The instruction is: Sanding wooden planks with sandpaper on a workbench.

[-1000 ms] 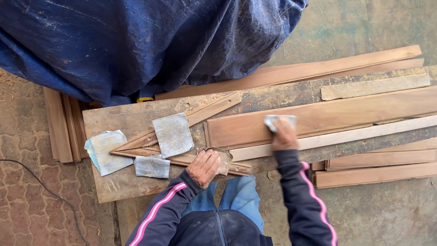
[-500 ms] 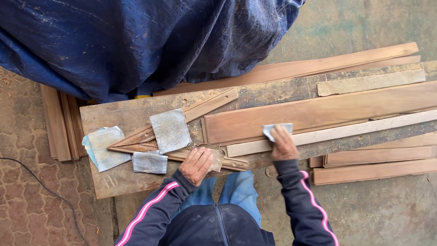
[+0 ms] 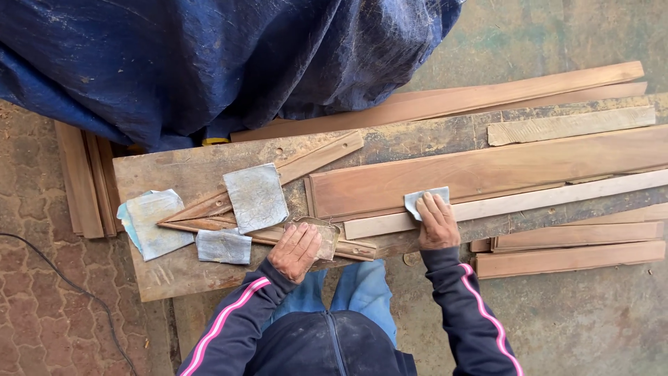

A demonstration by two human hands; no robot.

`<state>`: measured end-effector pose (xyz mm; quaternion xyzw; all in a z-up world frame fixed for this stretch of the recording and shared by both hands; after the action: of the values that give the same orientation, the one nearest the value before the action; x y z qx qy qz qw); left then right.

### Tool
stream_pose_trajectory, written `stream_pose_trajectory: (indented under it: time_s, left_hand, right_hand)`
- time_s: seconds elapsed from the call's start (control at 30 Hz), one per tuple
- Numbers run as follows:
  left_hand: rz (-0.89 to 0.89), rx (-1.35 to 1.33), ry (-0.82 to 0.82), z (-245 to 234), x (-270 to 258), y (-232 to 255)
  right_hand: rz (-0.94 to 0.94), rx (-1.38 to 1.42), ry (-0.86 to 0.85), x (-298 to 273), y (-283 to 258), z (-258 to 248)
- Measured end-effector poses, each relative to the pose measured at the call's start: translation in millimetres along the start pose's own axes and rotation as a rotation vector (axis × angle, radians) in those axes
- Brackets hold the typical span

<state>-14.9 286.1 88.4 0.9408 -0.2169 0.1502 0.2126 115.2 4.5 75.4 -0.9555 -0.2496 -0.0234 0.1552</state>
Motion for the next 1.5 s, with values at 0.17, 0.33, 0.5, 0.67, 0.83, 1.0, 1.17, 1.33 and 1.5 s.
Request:
stream_pose_trajectory:
  time_s: [0.17, 0.33, 0.5, 0.67, 0.83, 1.0, 1.17, 1.33, 1.5]
  left_hand:
    - [0.006, 0.008, -0.01, -1.1, -0.5, 0.2]
    - [0.016, 0.002, 0.002, -3.2, 4.2, 3.2]
    - [0.012, 0.0, -0.021, -1.0, 3.9, 1.6]
    - [0.002, 0.021, -0.028, 3.9, 2.9, 0.6]
    - [0.011, 0.006, -0.045, 4.6, 2.8, 3.3]
    - [-0.006, 0.003, -0.021, 0.4, 1.8, 1.9]
    - [-0.028, 0.012, 0.02, -5.0, 3.9, -3.8]
    - [-0.052, 0.062, 0.007, 3.9, -1.5, -0.8]
    - [-0.267, 0.074, 0.0, -1.1, 1.6, 13.3]
  right_hand:
    - [-0.023, 0.092, 0.027, 3.9, -67.9, 35.3]
    - [-0.204, 0.178, -0.062, 21.0, -97.9, 17.3]
    - [0.152, -0.107, 0.073, -9.1, 74.3, -24.9]
    - [0.087, 0.036, 0.085, 5.7, -37.0, 31.1]
    - [-0.162, 0.237, -0.063, 21.3, -110.1, 33.3]
    - [0.006, 0.005, -0.015, 7.0, 42.2, -16.4]
    - [-0.204, 0.084, -0.074, 20.1, -12.3, 20.0]
    - [-0.543, 0.288, -0.171, 74.7, -138.2, 30.8]
    - [-0.786, 0.179, -0.366, 69.1, -64.8, 15.5]
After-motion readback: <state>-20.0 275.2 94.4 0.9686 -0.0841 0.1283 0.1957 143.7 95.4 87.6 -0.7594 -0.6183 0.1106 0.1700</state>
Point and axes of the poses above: each hand's wrist, its own x-axis towards the middle knuckle, its own z-axis out of the palm, y = z × x, the point moved 8 cm from there along x, towards the middle knuckle, and after that the axes turned 7 degrees about -y, right-handed, at the moved point
